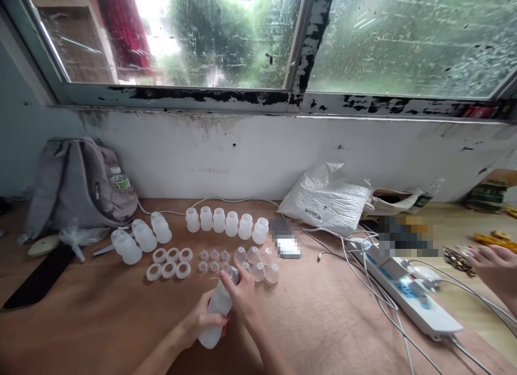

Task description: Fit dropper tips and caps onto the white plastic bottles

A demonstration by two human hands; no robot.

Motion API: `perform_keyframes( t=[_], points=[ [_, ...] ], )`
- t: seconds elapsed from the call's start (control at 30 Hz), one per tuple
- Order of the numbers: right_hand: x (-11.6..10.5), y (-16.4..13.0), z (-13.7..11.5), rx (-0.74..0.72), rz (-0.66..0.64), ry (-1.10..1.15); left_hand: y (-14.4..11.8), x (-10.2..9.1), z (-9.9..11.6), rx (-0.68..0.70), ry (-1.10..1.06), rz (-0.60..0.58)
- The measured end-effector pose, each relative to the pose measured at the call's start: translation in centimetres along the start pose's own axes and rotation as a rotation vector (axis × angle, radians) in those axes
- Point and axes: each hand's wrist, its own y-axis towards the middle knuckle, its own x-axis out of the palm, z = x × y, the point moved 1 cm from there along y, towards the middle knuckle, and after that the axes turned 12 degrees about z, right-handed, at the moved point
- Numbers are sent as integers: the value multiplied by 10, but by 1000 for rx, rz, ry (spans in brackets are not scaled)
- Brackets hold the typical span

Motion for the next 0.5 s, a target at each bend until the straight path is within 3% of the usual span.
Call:
perform_keyframes(
  t=[0.17,0.3,0.5],
  points=[
    [1,-7,-3,203,-102,263,-6,-4,2,-245,-358,-289],
    [3,-14,-8,213,-76,392,-3,-10,-5,-368,-529,-458],
    [2,-16,-15,189,-42,450,4,-15,-15,-470,-633,-619]
  ],
)
